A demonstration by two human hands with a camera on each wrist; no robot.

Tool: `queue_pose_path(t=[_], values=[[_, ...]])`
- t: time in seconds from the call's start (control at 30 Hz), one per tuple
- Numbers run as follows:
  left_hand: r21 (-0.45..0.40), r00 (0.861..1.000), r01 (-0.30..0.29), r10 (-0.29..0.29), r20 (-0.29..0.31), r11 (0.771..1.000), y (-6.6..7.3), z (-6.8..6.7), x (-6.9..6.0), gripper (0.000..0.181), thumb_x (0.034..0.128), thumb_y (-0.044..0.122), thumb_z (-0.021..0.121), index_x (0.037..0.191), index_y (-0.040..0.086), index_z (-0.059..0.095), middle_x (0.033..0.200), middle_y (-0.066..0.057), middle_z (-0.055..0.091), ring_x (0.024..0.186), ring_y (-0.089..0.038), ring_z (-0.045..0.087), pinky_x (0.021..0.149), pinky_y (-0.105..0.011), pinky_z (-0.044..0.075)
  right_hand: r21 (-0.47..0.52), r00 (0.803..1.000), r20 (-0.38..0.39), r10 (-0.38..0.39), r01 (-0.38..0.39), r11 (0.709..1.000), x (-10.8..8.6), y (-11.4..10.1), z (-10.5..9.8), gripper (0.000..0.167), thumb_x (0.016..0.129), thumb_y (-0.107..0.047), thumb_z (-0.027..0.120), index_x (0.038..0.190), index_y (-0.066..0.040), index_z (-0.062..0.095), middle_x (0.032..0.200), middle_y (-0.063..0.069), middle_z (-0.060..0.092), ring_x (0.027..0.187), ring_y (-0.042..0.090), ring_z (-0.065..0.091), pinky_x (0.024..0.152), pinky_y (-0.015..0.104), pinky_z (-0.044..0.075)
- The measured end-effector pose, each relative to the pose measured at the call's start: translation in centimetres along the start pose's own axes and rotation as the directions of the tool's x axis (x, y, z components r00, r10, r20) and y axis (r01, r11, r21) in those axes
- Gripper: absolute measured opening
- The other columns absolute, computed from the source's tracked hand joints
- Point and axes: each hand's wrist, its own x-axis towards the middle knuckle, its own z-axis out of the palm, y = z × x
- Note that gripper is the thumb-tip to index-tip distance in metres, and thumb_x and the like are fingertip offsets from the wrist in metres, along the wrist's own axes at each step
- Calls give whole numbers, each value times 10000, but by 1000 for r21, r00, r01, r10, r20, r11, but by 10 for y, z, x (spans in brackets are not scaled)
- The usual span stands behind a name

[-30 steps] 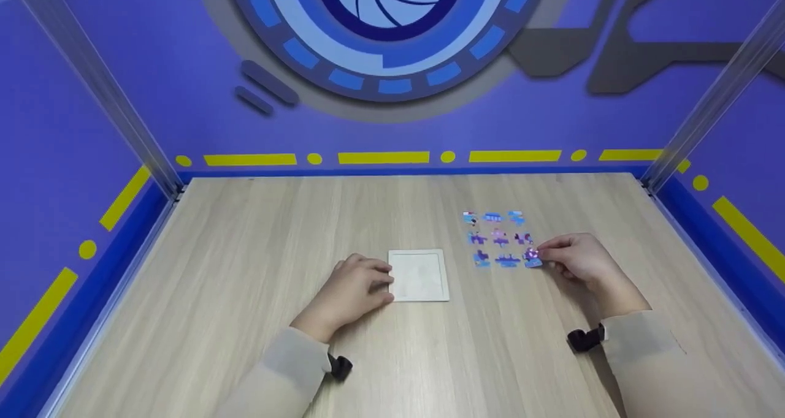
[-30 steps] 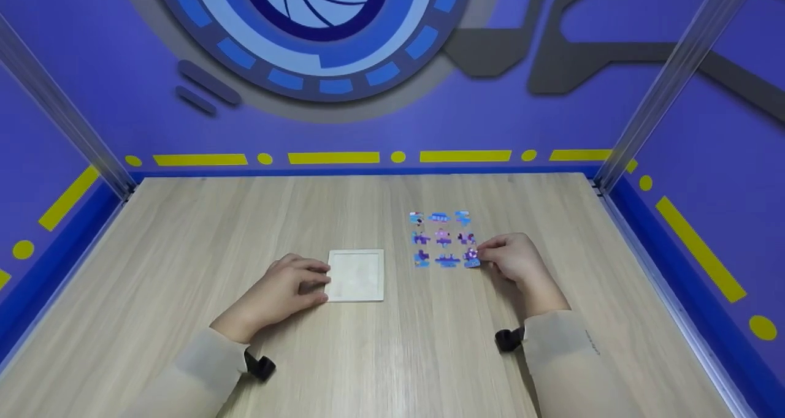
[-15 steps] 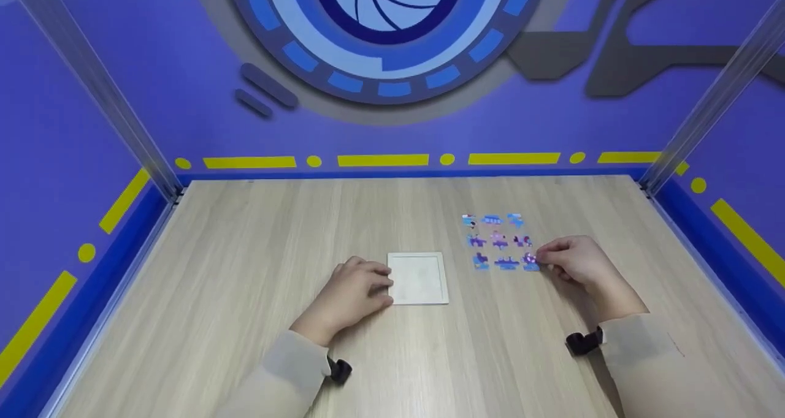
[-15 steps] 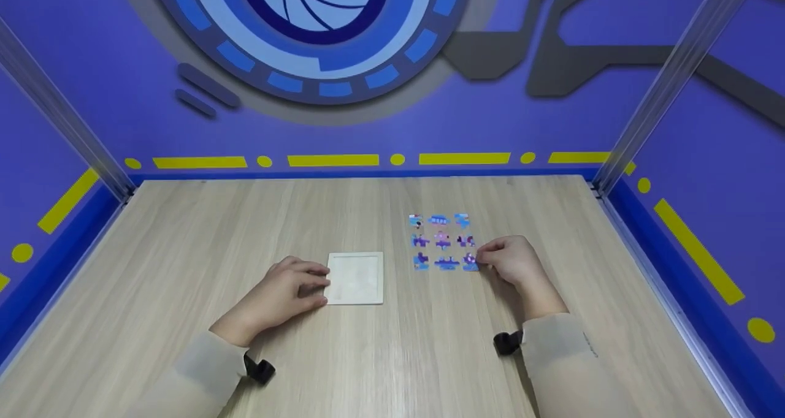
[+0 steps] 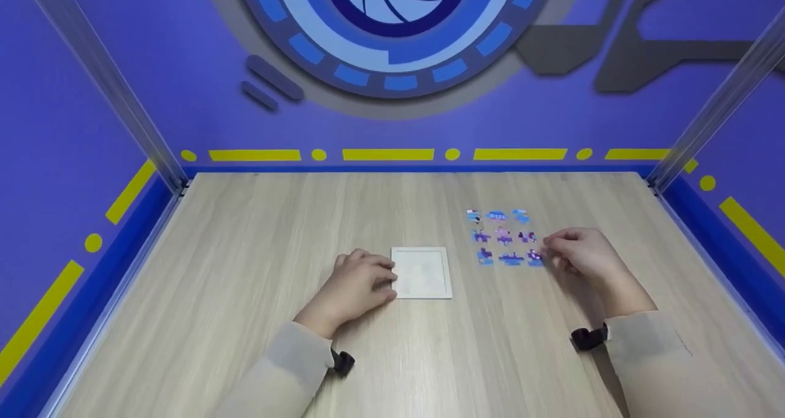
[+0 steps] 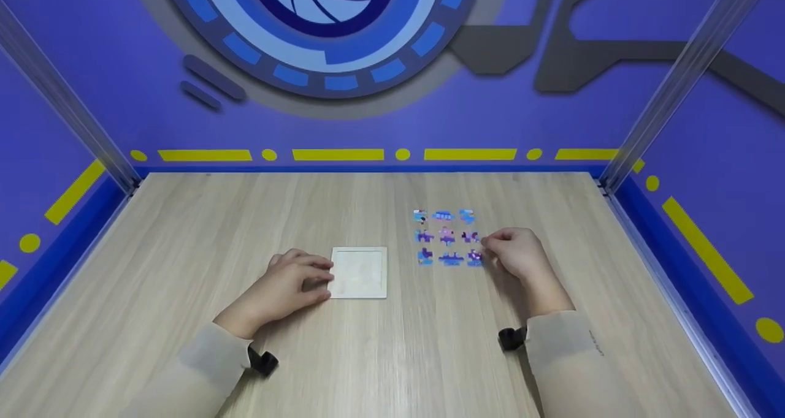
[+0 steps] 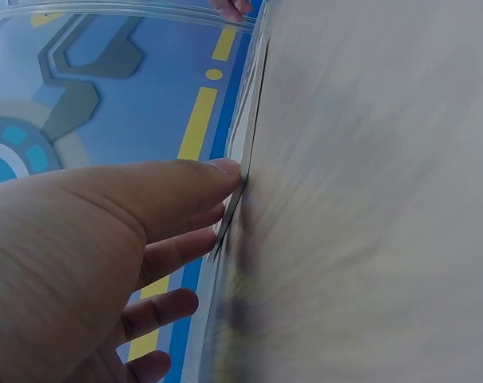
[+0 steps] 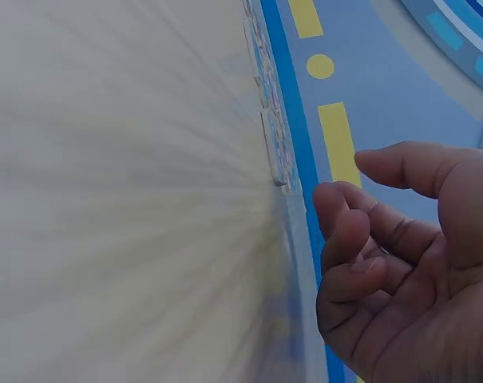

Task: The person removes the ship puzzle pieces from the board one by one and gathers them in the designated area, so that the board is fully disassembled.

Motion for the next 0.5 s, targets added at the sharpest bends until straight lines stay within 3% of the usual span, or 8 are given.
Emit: queue_pose_path(t=[0.13,0.27,0.4,0.5], values=[[-3,1000,19,-19,-17,1000,-2,-8,-6,260,1025,304,846,1248,176,879,1517,-36,752,1433,-344,614,1175,-591,397,-31,1000,1,-20,20,999,-5,-9,1,508,1150,-340,634,1444,72,682,1177,73,774,824,121,606,729,303,553],[17,995,80,-79,-62,997,-7,-30,-11,301,1016,361,852,1256,182,876,1544,-21,735,1459,-342,605,1211,-597,399,-132,996,-10,-92,90,987,-9,-19,-6,524,1171,-402,589,1444,31,698,1309,209,752,989,227,670,783,292,588],[97,983,153,-142,-119,983,-17,-57,-11,461,996,498,830,1315,166,851,1574,-41,711,1488,-365,587,1235,-612,409,-280,980,-71,-187,161,946,-13,-25,-25,534,1184,-430,542,1423,14,717,1381,285,739,1182,396,699,917,437,631],[172,972,209,-185,-146,963,-27,-81,-12,635,983,641,760,1402,165,807,1622,-86,669,1526,-423,552,1257,-670,395,-396,961,-128,-246,178,901,-14,-25,-39,526,1175,-442,551,1383,3,739,1359,293,755,1201,449,706,926,531,614]])
